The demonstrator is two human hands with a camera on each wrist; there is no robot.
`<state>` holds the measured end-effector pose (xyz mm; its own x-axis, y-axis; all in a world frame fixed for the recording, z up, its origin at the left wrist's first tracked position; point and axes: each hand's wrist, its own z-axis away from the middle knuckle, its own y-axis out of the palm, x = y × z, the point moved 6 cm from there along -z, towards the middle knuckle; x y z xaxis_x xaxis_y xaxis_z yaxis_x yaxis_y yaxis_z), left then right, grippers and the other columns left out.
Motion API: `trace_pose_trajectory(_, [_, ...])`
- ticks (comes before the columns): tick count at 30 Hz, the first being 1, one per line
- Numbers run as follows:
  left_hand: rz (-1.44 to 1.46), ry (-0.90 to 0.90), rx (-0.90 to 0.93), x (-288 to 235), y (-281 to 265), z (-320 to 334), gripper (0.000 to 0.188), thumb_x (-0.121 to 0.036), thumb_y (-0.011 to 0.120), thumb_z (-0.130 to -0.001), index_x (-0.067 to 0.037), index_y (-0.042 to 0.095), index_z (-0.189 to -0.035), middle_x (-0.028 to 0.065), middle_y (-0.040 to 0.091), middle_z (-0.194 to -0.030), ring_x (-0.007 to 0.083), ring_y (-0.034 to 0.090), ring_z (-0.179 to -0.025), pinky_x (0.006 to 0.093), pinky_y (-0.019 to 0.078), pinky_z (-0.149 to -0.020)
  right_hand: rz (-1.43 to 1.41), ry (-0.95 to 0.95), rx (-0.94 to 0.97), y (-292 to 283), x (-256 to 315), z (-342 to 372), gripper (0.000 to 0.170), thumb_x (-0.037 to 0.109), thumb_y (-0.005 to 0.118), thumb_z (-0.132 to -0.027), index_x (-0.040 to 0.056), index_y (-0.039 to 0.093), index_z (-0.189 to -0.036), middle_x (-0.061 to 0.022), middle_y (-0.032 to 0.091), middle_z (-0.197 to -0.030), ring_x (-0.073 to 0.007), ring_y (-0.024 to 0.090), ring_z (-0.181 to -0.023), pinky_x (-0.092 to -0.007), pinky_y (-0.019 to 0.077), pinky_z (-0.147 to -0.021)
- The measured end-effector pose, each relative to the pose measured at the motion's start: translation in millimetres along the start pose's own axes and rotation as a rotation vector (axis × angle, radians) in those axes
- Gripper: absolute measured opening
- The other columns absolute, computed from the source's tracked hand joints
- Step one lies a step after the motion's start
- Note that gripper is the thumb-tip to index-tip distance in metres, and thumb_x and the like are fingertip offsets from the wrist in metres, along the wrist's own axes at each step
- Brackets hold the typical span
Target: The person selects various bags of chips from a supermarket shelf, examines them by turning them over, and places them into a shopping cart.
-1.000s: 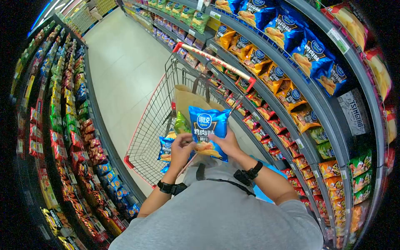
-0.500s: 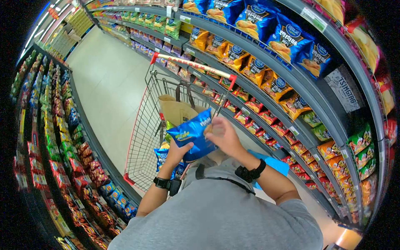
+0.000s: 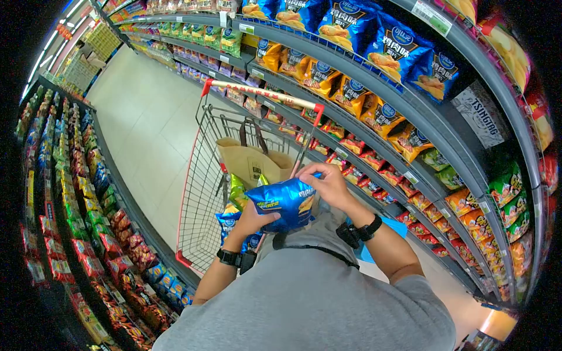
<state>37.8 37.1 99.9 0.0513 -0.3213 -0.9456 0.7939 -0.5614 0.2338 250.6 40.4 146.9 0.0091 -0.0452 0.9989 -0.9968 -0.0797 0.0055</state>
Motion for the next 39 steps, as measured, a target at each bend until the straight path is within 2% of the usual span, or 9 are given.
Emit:
trace_pose_trajectory(3, [0.044,-0.038,-0.071,14,-12,-3,0.058,-0.016,0.074,-0.078,0.001,0.048,-0.127,0.0092,0.06,-0.115,0.0172,0.058,-0.103,0.0328,0.047,-0.092,-0.102,0.064,-0.102,3,-8,-5,0.02,0.013,0.064,-0.089,-0.0008,0.062,-0.104,-0.0082,0.066,-0.1,-0.0143,0.061,-0.093,-0.0288,0.0482,-0.083])
trace_pose_trajectory(4, [0.057,-0.058,-0.098,18,-16,-4,0.058,-0.019,0.073,-0.08,0.001,0.047,-0.128,0.0093,0.06,-0.115,0.0175,0.058,-0.102,0.033,0.0473,-0.091,-0.261,0.226,-0.033,7,-23,-2,0.037,0.018,0.064,-0.091,0.0011,0.052,-0.122,-0.0076,0.061,-0.113,-0.0148,0.058,-0.101,-0.0305,0.0477,-0.087])
trace_pose_trajectory(8, [0.422,-0.096,-0.282,22,-17,-12,0.056,-0.029,0.062,-0.091,-0.002,0.039,-0.134,0.0106,0.055,-0.12,0.0209,0.058,-0.104,0.0347,0.048,-0.091,-0.334,0.434,0.163,45,-52,10,0.058,0.03,0.063,-0.091,0.0029,0.039,-0.136,-0.008,0.052,-0.125,-0.0162,0.053,-0.112,-0.0326,0.0473,-0.093])
trace_pose_trajectory(11, [0.421,-0.093,-0.381,18,-22,-17,0.06,-0.029,0.061,-0.091,-0.002,0.034,-0.137,0.0118,0.052,-0.124,0.0212,0.057,-0.106,0.0347,0.0481,-0.091,-0.517,0.653,0.131,55,-59,16,0.056,0.032,0.062,-0.092,0.0027,0.04,-0.135,-0.0093,0.054,-0.125,-0.0171,0.055,-0.11,-0.0331,0.0486,-0.092])
trace_pose_trajectory(15, [0.181,-0.15,-0.292,22,-26,-18,0.068,-0.027,0.066,-0.088,-0.002,0.03,-0.139,0.015,0.049,-0.129,0.022,0.055,-0.109,0.0345,0.0497,-0.088,-0.584,0.756,0.061,52,-76,10,0.054,0.034,0.062,-0.091,0.0003,0.045,-0.13,-0.0113,0.058,-0.12,-0.0207,0.061,-0.104,-0.0338,0.0537,-0.087])
trace_pose_trajectory(28, [0.33,-0.224,-0.22,25,-37,-11,0.07,-0.04,0.061,-0.09,0.0,0.03,-0.139,0.0167,0.052,-0.125,0.0225,0.06,-0.104,0.0333,0.0538,-0.082,-0.523,0.817,0.074,64,-67,1,0.06,0.034,0.068,-0.087,-0.0017,0.044,-0.129,-0.013,0.062,-0.115,-0.0205,0.065,-0.097,-0.0327,0.0558,-0.082])
trace_pose_trajectory(31, [0.094,-0.322,-0.136,11,-44,5,0.069,-0.044,0.059,-0.091,-0.001,0.032,-0.138,0.017,0.057,-0.12,0.0206,0.065,-0.093,0.0303,0.0563,-0.072,-0.547,0.753,0.038,54,-63,-10,0.056,0.032,0.067,-0.087,-0.0023,0.047,-0.126,-0.0125,0.063,-0.112,-0.0195,0.066,-0.093,-0.0321,0.056,-0.08])
trace_pose_trajectory(32, [0.093,-0.325,-0.139,2,-44,9,0.064,-0.039,0.059,-0.092,-0.002,0.035,-0.138,0.0152,0.063,-0.108,0.0184,0.068,-0.079,0.0257,0.056,-0.062,-0.543,0.75,0.0,51,-60,-12,0.053,0.031,0.068,-0.087,-0.0018,0.049,-0.124,-0.0117,0.064,-0.111,-0.0183,0.067,-0.091,-0.0322,0.0564,-0.079])
trace_pose_trajectory(39, [0.093,-0.123,-0.229,-34,-45,16,0.052,-0.018,0.06,-0.093,-0.002,0.038,-0.138,0.0112,0.068,-0.087,0.0171,0.068,-0.072,0.0233,0.0556,-0.06,-0.641,0.722,-0.011,49,-46,-23,0.046,0.029,0.064,-0.09,-0.0009,0.051,-0.123,-0.0132,0.065,-0.112,-0.0207,0.068,-0.092,-0.0338,0.0573,-0.081])
